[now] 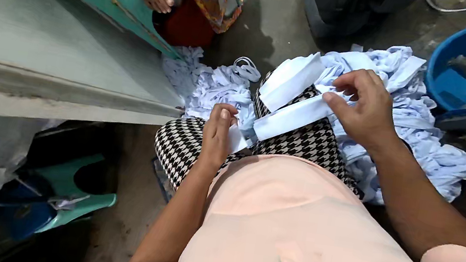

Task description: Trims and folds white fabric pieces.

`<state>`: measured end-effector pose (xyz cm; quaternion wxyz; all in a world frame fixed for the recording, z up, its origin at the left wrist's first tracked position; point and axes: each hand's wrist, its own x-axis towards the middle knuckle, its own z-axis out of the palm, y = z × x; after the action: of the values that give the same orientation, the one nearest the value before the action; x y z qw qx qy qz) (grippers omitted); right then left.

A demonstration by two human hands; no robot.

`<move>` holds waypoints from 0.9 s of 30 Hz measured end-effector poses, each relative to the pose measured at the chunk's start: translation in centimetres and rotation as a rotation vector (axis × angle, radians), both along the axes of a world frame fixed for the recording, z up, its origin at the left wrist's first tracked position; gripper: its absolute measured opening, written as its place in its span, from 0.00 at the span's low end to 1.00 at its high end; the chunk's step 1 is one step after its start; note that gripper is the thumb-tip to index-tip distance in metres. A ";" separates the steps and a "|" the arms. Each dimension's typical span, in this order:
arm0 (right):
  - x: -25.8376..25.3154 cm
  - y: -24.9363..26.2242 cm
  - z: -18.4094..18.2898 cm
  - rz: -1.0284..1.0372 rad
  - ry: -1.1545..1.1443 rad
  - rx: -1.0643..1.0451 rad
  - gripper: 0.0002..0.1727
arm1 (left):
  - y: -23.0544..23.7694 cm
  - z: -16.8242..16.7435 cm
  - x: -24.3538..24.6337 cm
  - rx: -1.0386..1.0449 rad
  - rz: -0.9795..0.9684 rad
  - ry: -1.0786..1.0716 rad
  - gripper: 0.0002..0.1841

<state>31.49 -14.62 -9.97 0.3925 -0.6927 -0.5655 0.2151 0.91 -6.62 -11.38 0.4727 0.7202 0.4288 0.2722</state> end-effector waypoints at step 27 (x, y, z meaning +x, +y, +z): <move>3.4 8.2 -2.2 0.054 0.530 -0.201 0.32 | -0.2 -0.2 1.2 -0.057 -0.532 -0.214 0.12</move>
<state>34.89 -6.43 -12.21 0.4504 -0.6324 -0.4371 0.4541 2.13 -6.79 -11.53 0.5899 0.7611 0.1800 0.2009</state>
